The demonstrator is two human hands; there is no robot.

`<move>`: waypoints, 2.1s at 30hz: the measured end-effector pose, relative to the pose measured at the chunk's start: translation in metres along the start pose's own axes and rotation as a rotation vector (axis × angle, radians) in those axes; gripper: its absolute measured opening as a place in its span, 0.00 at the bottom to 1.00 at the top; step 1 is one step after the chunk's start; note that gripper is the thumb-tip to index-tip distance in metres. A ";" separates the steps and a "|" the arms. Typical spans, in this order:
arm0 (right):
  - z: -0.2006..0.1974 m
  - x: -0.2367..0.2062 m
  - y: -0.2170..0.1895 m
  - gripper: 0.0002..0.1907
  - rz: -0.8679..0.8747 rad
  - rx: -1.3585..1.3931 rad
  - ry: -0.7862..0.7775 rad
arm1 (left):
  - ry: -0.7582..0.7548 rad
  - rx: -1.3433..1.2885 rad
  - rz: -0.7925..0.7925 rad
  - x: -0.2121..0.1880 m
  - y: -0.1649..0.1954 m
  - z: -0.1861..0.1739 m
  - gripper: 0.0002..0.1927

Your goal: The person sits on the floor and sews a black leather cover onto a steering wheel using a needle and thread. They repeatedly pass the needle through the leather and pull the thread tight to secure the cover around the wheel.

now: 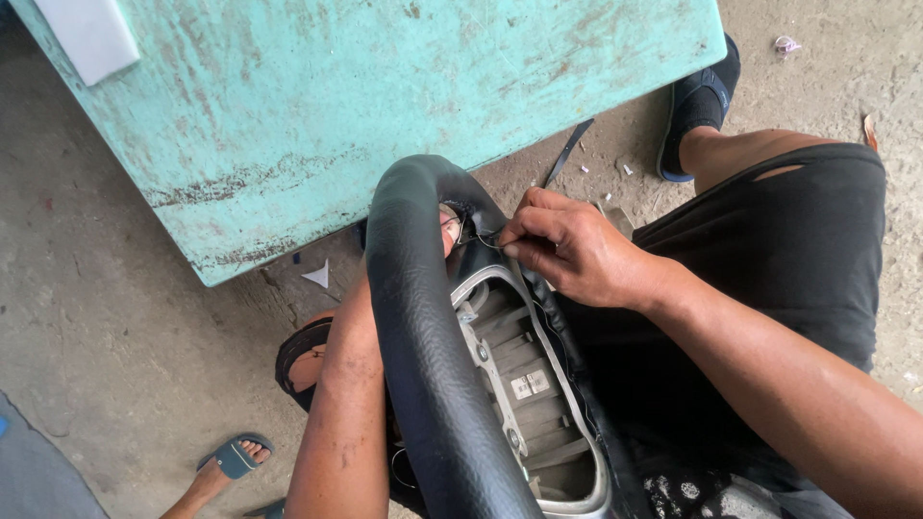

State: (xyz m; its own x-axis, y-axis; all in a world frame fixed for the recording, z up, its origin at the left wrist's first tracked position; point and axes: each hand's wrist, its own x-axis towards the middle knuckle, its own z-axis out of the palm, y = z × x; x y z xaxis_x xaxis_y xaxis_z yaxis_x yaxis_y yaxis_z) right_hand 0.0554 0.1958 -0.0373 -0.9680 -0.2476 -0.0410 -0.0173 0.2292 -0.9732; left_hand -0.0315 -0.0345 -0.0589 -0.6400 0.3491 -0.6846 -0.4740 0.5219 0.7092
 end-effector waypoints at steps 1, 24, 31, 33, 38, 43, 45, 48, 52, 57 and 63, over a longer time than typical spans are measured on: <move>0.000 0.000 0.000 0.05 0.004 0.000 0.003 | -0.001 0.000 -0.001 0.000 0.000 0.001 0.06; -0.001 0.000 0.003 0.05 -0.021 0.036 0.011 | -0.002 -0.014 0.004 0.001 0.003 -0.001 0.06; 0.000 -0.001 0.003 0.05 -0.002 0.046 0.006 | -0.002 -0.020 0.001 0.002 0.004 -0.001 0.06; 0.000 -0.001 0.004 0.05 -0.011 0.039 0.011 | -0.002 -0.023 0.001 0.001 0.004 -0.001 0.06; -0.001 -0.002 0.006 0.06 -0.036 0.036 0.009 | -0.002 -0.024 0.001 -0.001 0.004 -0.001 0.05; 0.000 -0.003 0.009 0.06 -0.034 0.032 0.005 | -0.004 -0.027 0.002 -0.002 0.003 0.000 0.05; 0.001 -0.004 0.010 0.06 -0.029 0.038 0.007 | -0.003 -0.027 0.001 -0.003 0.003 0.000 0.05; 0.001 -0.005 0.011 0.06 -0.048 0.024 0.009 | -0.004 -0.030 0.002 -0.003 0.003 0.001 0.05; 0.001 -0.007 0.010 0.08 -0.050 -0.024 0.015 | -0.006 -0.035 0.003 -0.003 0.003 0.001 0.05; 0.001 -0.008 0.010 0.08 -0.053 -0.026 0.022 | -0.005 -0.041 0.004 -0.003 0.003 0.001 0.05; 0.001 -0.008 0.008 0.08 -0.113 -0.067 0.038 | -0.009 -0.049 0.005 -0.002 0.003 0.001 0.05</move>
State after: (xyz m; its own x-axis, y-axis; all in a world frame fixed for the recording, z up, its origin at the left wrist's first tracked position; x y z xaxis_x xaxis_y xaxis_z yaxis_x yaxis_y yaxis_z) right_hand 0.0637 0.1985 -0.0449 -0.9678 -0.2395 0.0778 -0.1421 0.2645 -0.9538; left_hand -0.0313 -0.0328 -0.0557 -0.6369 0.3583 -0.6826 -0.5004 0.4814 0.7196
